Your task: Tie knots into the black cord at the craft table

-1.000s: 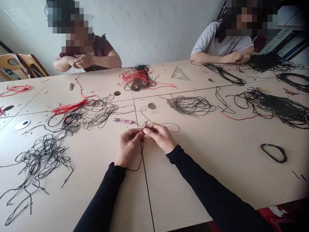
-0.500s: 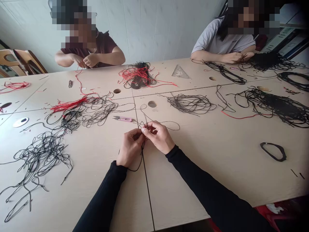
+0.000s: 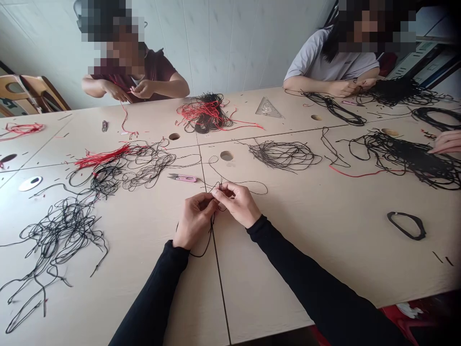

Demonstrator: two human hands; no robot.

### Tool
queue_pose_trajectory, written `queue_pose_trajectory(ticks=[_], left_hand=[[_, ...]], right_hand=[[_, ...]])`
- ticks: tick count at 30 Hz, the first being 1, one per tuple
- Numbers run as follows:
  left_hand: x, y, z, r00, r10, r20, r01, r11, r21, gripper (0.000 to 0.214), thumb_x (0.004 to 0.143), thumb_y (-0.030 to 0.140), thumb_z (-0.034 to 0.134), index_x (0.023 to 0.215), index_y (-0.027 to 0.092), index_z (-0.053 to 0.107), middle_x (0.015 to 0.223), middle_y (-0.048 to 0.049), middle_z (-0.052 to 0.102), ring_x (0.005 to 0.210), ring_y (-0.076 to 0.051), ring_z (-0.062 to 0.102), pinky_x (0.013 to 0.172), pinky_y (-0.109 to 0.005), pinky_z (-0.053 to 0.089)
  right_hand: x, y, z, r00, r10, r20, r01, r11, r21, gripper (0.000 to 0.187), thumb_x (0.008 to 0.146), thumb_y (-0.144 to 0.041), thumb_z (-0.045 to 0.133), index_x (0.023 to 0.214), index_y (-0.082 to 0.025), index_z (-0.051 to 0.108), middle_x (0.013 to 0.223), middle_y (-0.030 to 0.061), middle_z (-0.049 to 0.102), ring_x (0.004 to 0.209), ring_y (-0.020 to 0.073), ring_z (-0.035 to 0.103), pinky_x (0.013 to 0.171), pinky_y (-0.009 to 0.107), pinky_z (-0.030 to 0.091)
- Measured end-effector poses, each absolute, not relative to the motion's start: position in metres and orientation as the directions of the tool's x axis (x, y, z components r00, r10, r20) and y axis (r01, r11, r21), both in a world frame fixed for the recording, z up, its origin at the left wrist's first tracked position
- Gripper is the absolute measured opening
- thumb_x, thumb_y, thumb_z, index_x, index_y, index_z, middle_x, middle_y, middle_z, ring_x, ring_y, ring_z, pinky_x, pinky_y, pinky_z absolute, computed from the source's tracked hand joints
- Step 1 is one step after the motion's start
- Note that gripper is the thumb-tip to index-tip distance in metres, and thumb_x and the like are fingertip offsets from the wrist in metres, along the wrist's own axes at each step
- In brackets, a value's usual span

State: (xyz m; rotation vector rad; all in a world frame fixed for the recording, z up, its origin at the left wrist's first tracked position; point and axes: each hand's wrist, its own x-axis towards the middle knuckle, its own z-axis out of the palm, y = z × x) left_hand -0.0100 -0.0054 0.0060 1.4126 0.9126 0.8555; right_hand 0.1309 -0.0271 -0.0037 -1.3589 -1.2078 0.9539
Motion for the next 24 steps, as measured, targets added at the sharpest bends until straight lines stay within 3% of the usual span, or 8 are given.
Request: queue_pose_trajectory(ticks=[9, 14, 19, 24], left_hand=[[-0.0078, -0.0035, 0.0087, 0.352, 0.933, -0.069, -0.065, 0.098, 0.993, 0.026, 0.08, 0.036, 0.07, 0.088, 0.012, 0.074, 0.075, -0.0074, 0.072, 0.066, -0.016, 0.064, 0.07, -0.03, 0.052], [-0.0073, -0.003, 0.0063, 0.321, 0.941, -0.106, -0.197, 0.176, 0.964, 0.027, 0.074, 0.033, 0.076, 0.089, 0.01, 0.073, 0.077, -0.0078, 0.072, 0.066, -0.014, 0.063, 0.069, -0.029, 0.051], [-0.0096, -0.001, 0.0043, 0.257, 0.957, -0.134, -0.26, 0.203, 0.944, 0.027, 0.071, 0.031, 0.08, 0.087, 0.011, 0.07, 0.074, -0.0049, 0.069, 0.065, -0.014, 0.064, 0.066, -0.028, 0.052], [-0.01, 0.0001, 0.0056, 0.247, 0.958, -0.147, -0.273, 0.215, 0.938, 0.027, 0.069, 0.03, 0.08, 0.085, 0.011, 0.07, 0.075, -0.0044, 0.069, 0.063, -0.013, 0.064, 0.064, -0.028, 0.051]], right_hand=[[0.1299, -0.0242, -0.003, 0.204, 0.978, -0.042, -0.086, -0.025, -0.996, 0.03, 0.076, -0.044, 0.067, 0.082, -0.016, 0.059, 0.066, -0.0006, 0.059, 0.055, 0.01, 0.049, 0.05, 0.023, 0.042], [0.1307, -0.0241, -0.0064, 0.191, 0.98, -0.062, -0.107, -0.042, -0.993, 0.034, 0.078, -0.049, 0.067, 0.08, -0.016, 0.058, 0.065, -0.0009, 0.058, 0.053, 0.0094, 0.048, 0.044, 0.021, 0.036], [0.1323, -0.0236, -0.0083, 0.19, 0.98, -0.052, -0.137, -0.026, -0.99, 0.032, 0.08, -0.049, 0.066, 0.079, -0.018, 0.058, 0.072, 0.0005, 0.058, 0.057, 0.0102, 0.049, 0.044, 0.02, 0.04], [0.1336, -0.0243, -0.005, 0.105, 0.994, 0.036, -0.051, 0.042, -0.998, 0.025, 0.084, -0.035, 0.057, 0.1, -0.018, 0.064, 0.081, 0.0022, 0.06, 0.063, 0.0114, 0.051, 0.049, 0.022, 0.043]])
